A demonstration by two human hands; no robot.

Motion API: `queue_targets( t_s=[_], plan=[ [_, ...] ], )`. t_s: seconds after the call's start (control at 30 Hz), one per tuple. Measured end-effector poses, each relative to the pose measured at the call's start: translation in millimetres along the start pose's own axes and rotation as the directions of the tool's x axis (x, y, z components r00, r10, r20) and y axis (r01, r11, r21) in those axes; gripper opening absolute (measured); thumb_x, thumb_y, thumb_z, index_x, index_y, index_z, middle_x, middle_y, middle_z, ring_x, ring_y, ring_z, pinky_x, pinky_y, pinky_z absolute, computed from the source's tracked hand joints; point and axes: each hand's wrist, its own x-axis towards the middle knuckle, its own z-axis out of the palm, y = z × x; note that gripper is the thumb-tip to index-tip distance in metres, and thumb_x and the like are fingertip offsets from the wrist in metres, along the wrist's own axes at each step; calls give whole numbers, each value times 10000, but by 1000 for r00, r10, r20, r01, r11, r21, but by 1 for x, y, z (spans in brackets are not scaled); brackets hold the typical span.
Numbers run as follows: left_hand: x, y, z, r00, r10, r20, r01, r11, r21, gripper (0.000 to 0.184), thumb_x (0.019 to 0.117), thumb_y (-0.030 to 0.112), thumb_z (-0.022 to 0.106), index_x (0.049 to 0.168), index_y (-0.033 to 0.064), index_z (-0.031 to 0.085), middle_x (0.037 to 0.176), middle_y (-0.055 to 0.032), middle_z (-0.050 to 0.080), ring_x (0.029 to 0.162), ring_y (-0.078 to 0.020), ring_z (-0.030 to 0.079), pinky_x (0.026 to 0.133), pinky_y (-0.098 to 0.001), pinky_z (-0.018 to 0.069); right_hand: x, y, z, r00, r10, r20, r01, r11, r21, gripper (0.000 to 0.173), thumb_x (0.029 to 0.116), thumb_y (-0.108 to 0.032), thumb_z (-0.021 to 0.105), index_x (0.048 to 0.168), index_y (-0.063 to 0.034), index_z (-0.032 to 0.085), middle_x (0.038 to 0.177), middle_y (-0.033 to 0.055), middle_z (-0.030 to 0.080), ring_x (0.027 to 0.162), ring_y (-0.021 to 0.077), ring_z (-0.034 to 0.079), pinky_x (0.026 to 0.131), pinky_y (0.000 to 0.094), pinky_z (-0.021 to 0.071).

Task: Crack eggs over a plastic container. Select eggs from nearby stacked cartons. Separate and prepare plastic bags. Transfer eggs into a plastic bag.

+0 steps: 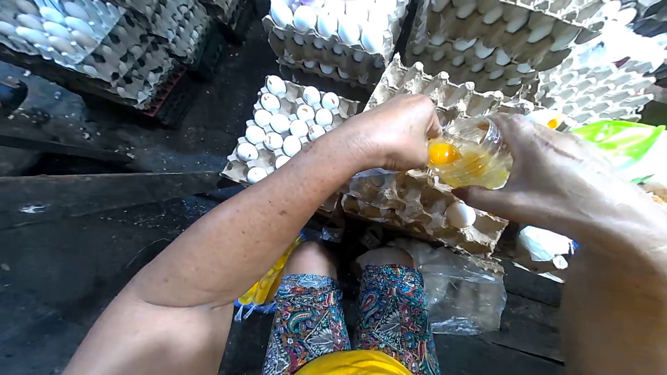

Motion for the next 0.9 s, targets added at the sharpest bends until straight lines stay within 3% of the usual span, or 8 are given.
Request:
queue_targets(
  t_s=[0.33, 0.53, 0.9],
  plan=[
    [-6, -4, -3, 1000, 27, -13, -28, 1000, -13, 376, 922, 114, 701, 1297, 102, 706, 1381, -76, 631, 1214, -183, 619, 990, -376, 516, 3, -10, -6, 1000, -23, 20, 24, 999, -29, 881, 683, -520, 749, 1395, -57, 513, 1071, 185, 674, 978, 424, 660, 776, 657, 480],
    [-8, -10, -4, 999, 29, -37, -31, 999, -43, 363, 905, 120, 719, 1268, 115, 723, 1357, -58, 649, 1181, -165, 634, 970, -370, 526, 6, -13, -10, 999, -24, 30, 25, 999, -21, 903, 674, -511, 755, 1429, -91, 488, 1069, 190, 669, 951, 439, 658, 730, 660, 476],
    [-15, -13, -9, 998, 26, -49, -27, 999, -27, 429, 908, 118, 705, 1337, 108, 683, 1369, -65, 633, 1120, -157, 641, 922, -361, 535, 9, -18, -15, 999, -41, 32, 43, 998, -48, 922, 670, -554, 729, 1427, -90, 482, 1016, 175, 667, 905, 430, 658, 700, 650, 473]
  ],
)
